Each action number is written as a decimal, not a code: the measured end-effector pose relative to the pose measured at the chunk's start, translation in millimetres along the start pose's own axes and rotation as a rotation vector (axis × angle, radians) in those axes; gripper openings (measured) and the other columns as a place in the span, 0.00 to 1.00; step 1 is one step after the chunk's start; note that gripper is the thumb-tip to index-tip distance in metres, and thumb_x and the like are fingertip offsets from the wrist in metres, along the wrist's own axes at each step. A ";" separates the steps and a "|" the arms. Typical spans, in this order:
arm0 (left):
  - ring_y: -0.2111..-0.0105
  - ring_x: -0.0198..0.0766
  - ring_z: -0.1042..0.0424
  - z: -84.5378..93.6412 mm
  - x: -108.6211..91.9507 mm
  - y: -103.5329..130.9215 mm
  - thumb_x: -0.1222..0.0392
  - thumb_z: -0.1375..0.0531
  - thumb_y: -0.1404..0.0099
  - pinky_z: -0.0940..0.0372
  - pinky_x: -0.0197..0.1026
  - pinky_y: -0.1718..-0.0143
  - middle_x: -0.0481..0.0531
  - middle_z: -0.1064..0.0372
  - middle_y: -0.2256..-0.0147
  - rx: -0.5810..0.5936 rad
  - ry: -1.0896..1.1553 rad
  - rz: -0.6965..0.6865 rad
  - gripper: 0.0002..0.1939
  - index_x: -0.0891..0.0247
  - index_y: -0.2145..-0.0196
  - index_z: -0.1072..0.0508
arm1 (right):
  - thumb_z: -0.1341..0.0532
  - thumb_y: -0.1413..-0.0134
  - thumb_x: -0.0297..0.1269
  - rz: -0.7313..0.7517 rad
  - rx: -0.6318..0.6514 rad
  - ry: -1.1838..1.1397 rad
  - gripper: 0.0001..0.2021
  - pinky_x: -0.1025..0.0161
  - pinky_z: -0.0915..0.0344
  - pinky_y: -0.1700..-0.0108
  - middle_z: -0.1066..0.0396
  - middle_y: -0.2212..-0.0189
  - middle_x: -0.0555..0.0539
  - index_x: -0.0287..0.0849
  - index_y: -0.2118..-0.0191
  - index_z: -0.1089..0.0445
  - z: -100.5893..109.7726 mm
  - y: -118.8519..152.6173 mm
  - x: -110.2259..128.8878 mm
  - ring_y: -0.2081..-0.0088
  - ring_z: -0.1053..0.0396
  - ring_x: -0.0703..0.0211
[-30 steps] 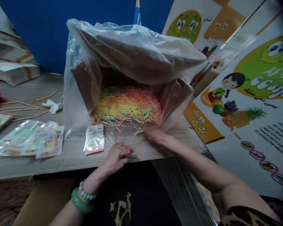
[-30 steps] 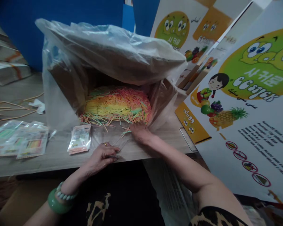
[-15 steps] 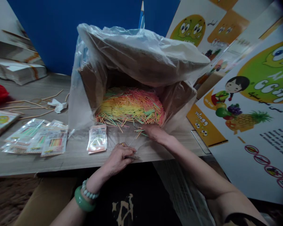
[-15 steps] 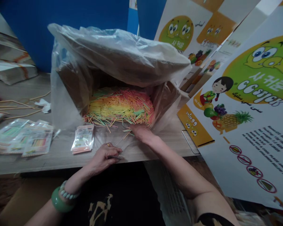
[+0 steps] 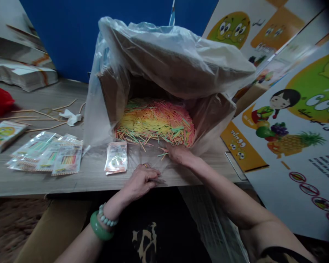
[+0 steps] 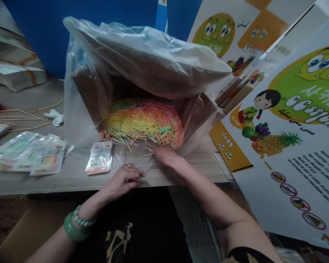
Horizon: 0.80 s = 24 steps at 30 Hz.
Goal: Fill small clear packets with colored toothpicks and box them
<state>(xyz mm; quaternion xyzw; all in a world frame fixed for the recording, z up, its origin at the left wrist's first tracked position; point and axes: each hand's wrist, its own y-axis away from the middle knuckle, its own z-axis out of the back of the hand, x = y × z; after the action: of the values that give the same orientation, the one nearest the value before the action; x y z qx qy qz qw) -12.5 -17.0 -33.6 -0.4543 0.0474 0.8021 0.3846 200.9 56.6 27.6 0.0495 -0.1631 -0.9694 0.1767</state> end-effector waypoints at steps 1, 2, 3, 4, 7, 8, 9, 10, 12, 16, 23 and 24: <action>0.62 0.40 0.25 -0.3 0.6 0.0 0.66 0.39 0.36 0.40 0.44 0.53 0.48 0.24 0.70 0.002 0.006 -0.001 0.10 0.60 0.75 0.27 | 0.54 0.32 0.39 -0.012 0.002 -0.006 0.22 0.57 0.33 0.60 0.22 0.56 0.36 0.41 0.38 0.38 0.6 -1.8 0.3 0.56 0.24 0.44; 0.62 0.40 0.25 -0.7 1.2 -0.1 0.65 0.39 0.36 0.40 0.45 0.53 0.48 0.24 0.69 0.005 0.011 -0.002 0.10 0.60 0.75 0.27 | 0.54 0.32 0.39 -0.023 -0.002 -0.003 0.21 0.56 0.33 0.59 0.22 0.56 0.36 0.42 0.39 0.38 0.0 -3.1 -0.1 0.55 0.24 0.43; 0.63 0.40 0.26 -1.0 1.7 -0.1 0.65 0.39 0.36 0.40 0.44 0.53 0.48 0.24 0.69 0.008 0.014 -0.001 0.10 0.60 0.75 0.27 | 0.54 0.32 0.39 -0.035 -0.010 0.011 0.21 0.55 0.33 0.59 0.22 0.55 0.36 0.42 0.39 0.37 -1.5 -3.8 -1.2 0.55 0.24 0.42; 0.63 0.39 0.26 -1.2 2.0 -0.2 0.65 0.39 0.36 0.40 0.44 0.54 0.48 0.24 0.69 0.009 0.015 0.000 0.10 0.60 0.75 0.27 | 0.53 0.33 0.38 -0.051 -0.017 0.031 0.20 0.55 0.33 0.59 0.22 0.56 0.35 0.41 0.40 0.36 -3.6 -4.0 -3.0 0.55 0.24 0.42; 0.64 0.40 0.26 -1.2 1.9 -0.2 0.64 0.39 0.36 0.40 0.44 0.54 0.49 0.24 0.69 0.006 0.018 0.007 0.10 0.60 0.75 0.27 | 0.53 0.33 0.35 -0.133 -0.054 0.072 0.19 0.57 0.34 0.61 0.22 0.58 0.35 0.39 0.43 0.35 -8.6 -1.9 -11.4 0.58 0.23 0.44; 0.64 0.40 0.26 -1.0 1.6 -0.2 0.64 0.39 0.36 0.40 0.45 0.54 0.49 0.24 0.69 0.004 0.020 0.008 0.09 0.60 0.75 0.26 | 0.54 0.33 0.35 -0.166 -0.083 0.067 0.18 0.58 0.34 0.62 0.22 0.59 0.36 0.39 0.44 0.35 -8.8 -0.7 -14.1 0.59 0.23 0.46; 0.63 0.40 0.26 -0.8 1.3 -0.1 0.64 0.39 0.36 0.40 0.45 0.53 0.49 0.24 0.69 0.004 0.022 0.009 0.09 0.60 0.75 0.26 | 0.54 0.33 0.35 -0.180 -0.113 0.053 0.18 0.60 0.35 0.62 0.22 0.59 0.37 0.39 0.45 0.35 -8.1 0.6 -16.2 0.59 0.24 0.47; 0.63 0.40 0.26 -0.6 1.0 0.0 0.64 0.39 0.36 0.41 0.45 0.53 0.49 0.24 0.69 0.005 0.023 0.012 0.09 0.60 0.75 0.26 | 0.54 0.32 0.37 -0.169 -0.140 0.036 0.17 0.61 0.36 0.63 0.22 0.58 0.38 0.40 0.46 0.34 -6.9 1.7 -17.2 0.59 0.24 0.48; 0.63 0.40 0.26 -0.3 0.4 0.2 0.64 0.39 0.36 0.41 0.45 0.53 0.49 0.24 0.69 0.006 0.025 0.020 0.09 0.60 0.75 0.26 | 0.53 0.31 0.39 -0.081 -0.136 0.011 0.16 0.62 0.37 0.62 0.22 0.58 0.41 0.42 0.49 0.32 -4.2 3.2 -15.7 0.58 0.25 0.50; 0.62 0.41 0.27 0.1 -1.5 0.7 0.64 0.39 0.36 0.41 0.45 0.53 0.49 0.25 0.70 0.004 0.025 0.034 0.09 0.60 0.75 0.26 | 0.54 0.30 0.44 0.064 -0.035 0.034 0.19 0.61 0.38 0.62 0.22 0.60 0.41 0.43 0.53 0.29 -2.7 2.0 -6.1 0.59 0.25 0.49; 0.65 0.40 0.28 0.8 -6.8 0.3 0.66 0.40 0.37 0.41 0.44 0.54 0.48 0.26 0.71 -0.005 -0.002 0.049 0.09 0.60 0.74 0.27 | 0.53 0.31 0.39 0.005 -0.084 0.136 0.18 0.60 0.36 0.63 0.22 0.62 0.38 0.39 0.50 0.30 15.8 -12.0 -2.3 0.61 0.24 0.47; 0.65 0.40 0.28 1.0 -7.4 0.2 0.66 0.40 0.37 0.41 0.44 0.54 0.48 0.25 0.70 -0.006 -0.009 0.052 0.09 0.60 0.74 0.27 | 0.54 0.31 0.38 -0.019 -0.123 0.129 0.18 0.59 0.36 0.63 0.22 0.61 0.38 0.39 0.49 0.31 19.9 -16.7 2.7 0.61 0.24 0.47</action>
<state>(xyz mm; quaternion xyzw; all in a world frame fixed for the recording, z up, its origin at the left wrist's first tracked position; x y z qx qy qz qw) -11.2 -21.0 -27.5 -0.4506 0.0549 0.8140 0.3624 189.8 76.3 40.6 0.1025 -0.0908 -0.9741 0.1801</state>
